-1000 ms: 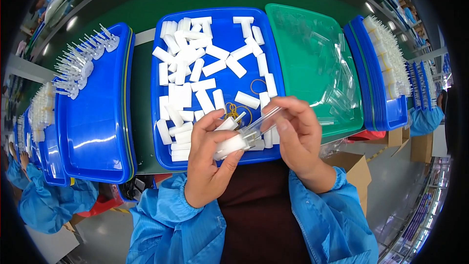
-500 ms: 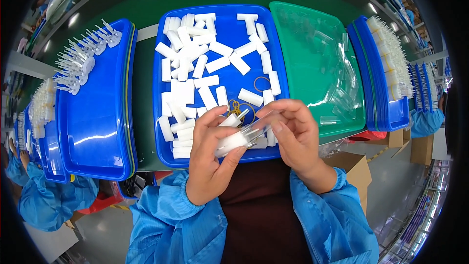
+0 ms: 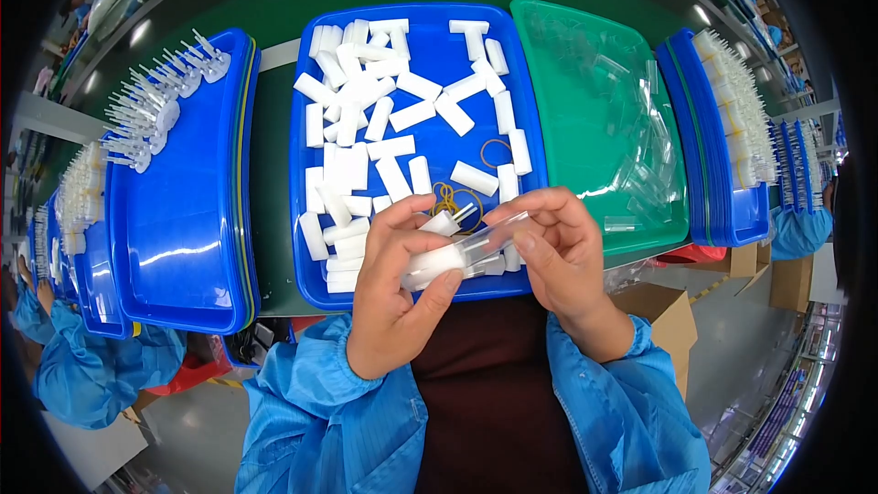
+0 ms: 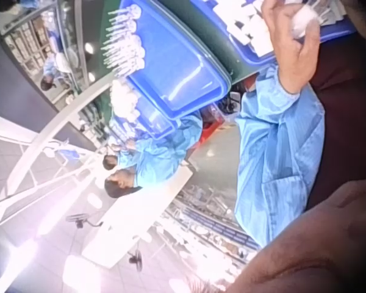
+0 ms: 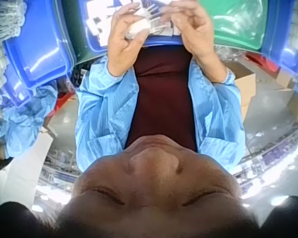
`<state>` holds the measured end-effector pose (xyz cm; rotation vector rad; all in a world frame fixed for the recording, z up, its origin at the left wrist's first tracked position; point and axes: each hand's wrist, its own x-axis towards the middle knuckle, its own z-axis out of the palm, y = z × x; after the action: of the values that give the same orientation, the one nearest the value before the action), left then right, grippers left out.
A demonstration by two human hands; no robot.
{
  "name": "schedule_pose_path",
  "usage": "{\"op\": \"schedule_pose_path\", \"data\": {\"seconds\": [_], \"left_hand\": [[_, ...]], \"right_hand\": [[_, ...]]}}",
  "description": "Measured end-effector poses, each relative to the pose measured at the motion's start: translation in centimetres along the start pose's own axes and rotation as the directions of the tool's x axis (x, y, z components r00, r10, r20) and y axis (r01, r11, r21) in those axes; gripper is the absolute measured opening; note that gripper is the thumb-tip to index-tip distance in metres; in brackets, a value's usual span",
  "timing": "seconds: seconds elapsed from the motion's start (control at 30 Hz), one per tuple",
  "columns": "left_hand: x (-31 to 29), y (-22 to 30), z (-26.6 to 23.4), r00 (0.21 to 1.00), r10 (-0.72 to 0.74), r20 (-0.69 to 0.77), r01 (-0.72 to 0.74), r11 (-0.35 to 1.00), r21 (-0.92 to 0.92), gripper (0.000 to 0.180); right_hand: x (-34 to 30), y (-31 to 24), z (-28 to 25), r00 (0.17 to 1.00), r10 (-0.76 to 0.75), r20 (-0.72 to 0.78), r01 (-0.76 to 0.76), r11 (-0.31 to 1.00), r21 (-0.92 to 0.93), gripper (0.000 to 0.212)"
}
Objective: The person assembles small white plastic components into a circular holder and secures them with a rubber band by hand.
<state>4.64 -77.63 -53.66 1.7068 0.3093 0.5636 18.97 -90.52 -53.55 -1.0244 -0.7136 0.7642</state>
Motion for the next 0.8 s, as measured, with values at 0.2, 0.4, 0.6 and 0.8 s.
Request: {"op": "schedule_pose_path", "data": {"seconds": [0.2,0.4,0.6,0.8], "left_hand": [[0.0,0.2,0.1,0.998,-0.009,-0.066,0.011,1.000,0.019,0.020],[0.1,0.2,-0.2,0.998,0.011,-0.062,-0.010,1.000,0.018,0.015],[0.0,0.0,0.0,0.996,0.026,-0.082,-0.027,1.000,-0.011,0.011],[0.0,0.0,0.4,0.995,0.047,-0.090,-0.046,0.999,0.014,0.010]], "right_hand": [[-0.1,0.4,0.0,1.000,0.015,0.010,-0.016,0.995,0.099,0.024],[-0.5,0.1,0.6,0.999,-0.044,-0.011,0.044,0.997,-0.062,0.024],[-1.0,0.6,0.9,0.996,-0.086,-0.030,0.085,0.996,-0.026,0.025],[-1.0,0.6,0.8,0.996,-0.076,-0.034,0.076,0.997,-0.021,0.025]]}}
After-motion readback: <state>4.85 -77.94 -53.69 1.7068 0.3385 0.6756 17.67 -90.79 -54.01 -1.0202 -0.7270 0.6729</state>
